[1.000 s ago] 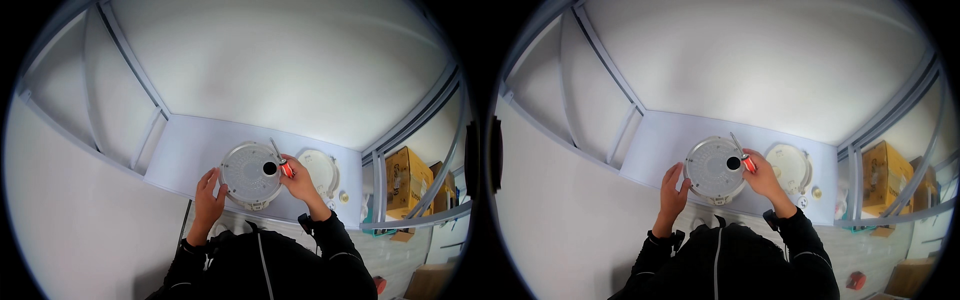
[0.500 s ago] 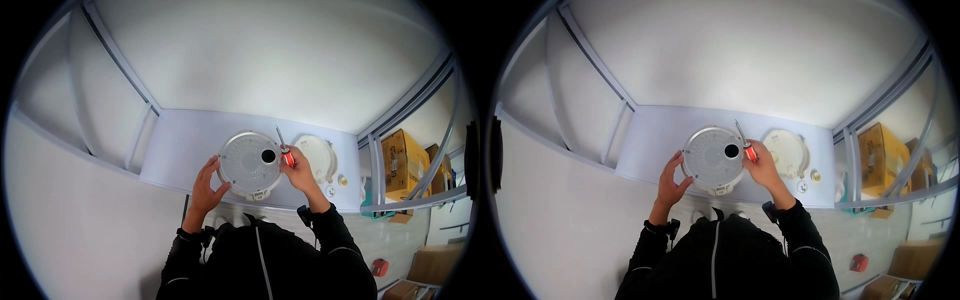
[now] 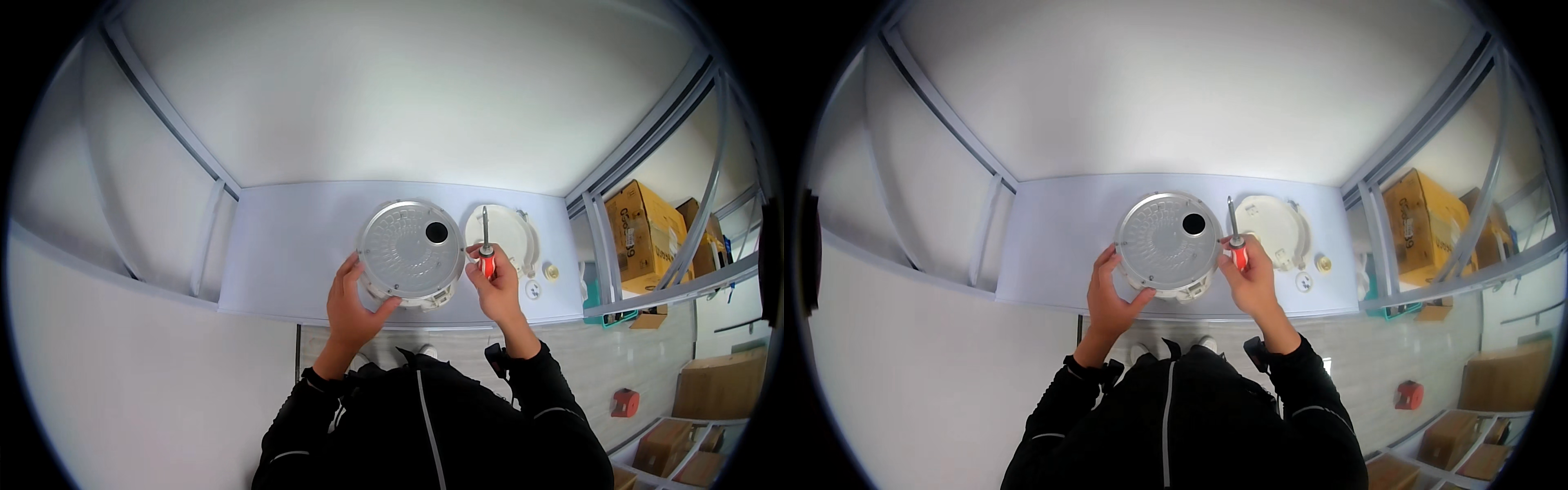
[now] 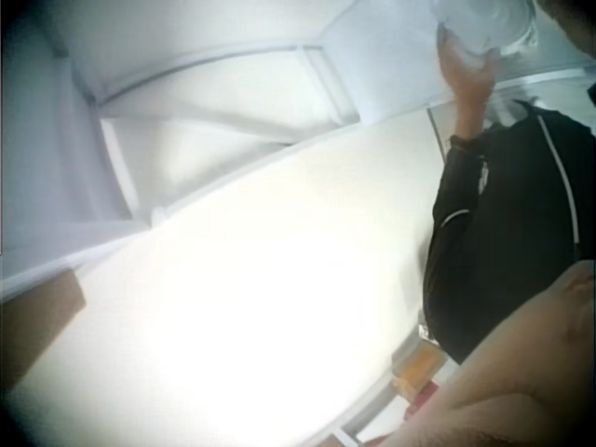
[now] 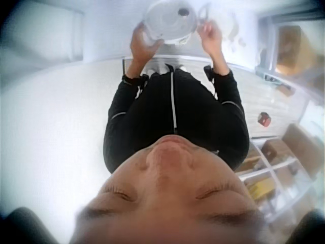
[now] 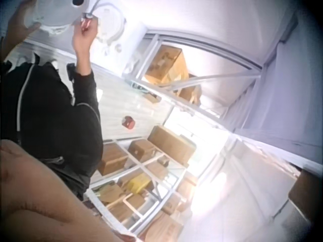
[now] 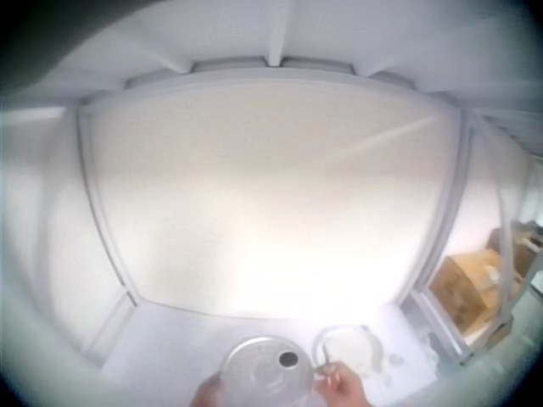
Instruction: The person assembles a white cylindrical appliance on a workbench. They use a screwdriver to tighten screws on the base and then attach a perforated metal lid, securing it with additional screws.
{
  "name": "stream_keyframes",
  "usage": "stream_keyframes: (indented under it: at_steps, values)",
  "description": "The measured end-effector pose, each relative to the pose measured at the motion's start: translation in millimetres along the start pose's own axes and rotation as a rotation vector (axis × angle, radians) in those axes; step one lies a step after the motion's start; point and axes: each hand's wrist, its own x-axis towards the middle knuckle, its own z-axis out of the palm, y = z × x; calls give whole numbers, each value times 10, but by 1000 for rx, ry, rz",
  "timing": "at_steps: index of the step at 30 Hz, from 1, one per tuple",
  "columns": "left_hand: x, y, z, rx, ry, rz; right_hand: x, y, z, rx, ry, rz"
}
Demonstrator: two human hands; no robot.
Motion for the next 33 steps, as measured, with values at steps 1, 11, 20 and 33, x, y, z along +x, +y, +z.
stream_keyframes:
  at_steps: [1, 11, 20, 33]
  values:
    - [-7, 27, 48, 29, 14, 12, -33, -17, 5, 21, -16, 2]
    - [22, 273, 421, 220, 55, -13, -201, -123, 29, -39, -150, -55]
    - [66, 435, 475, 281, 101, -3, -174, -160, 1, -221, -185, -84]
    - [367, 629, 383, 311, -94, 52, -124, -7, -121, -194, -258, -87]
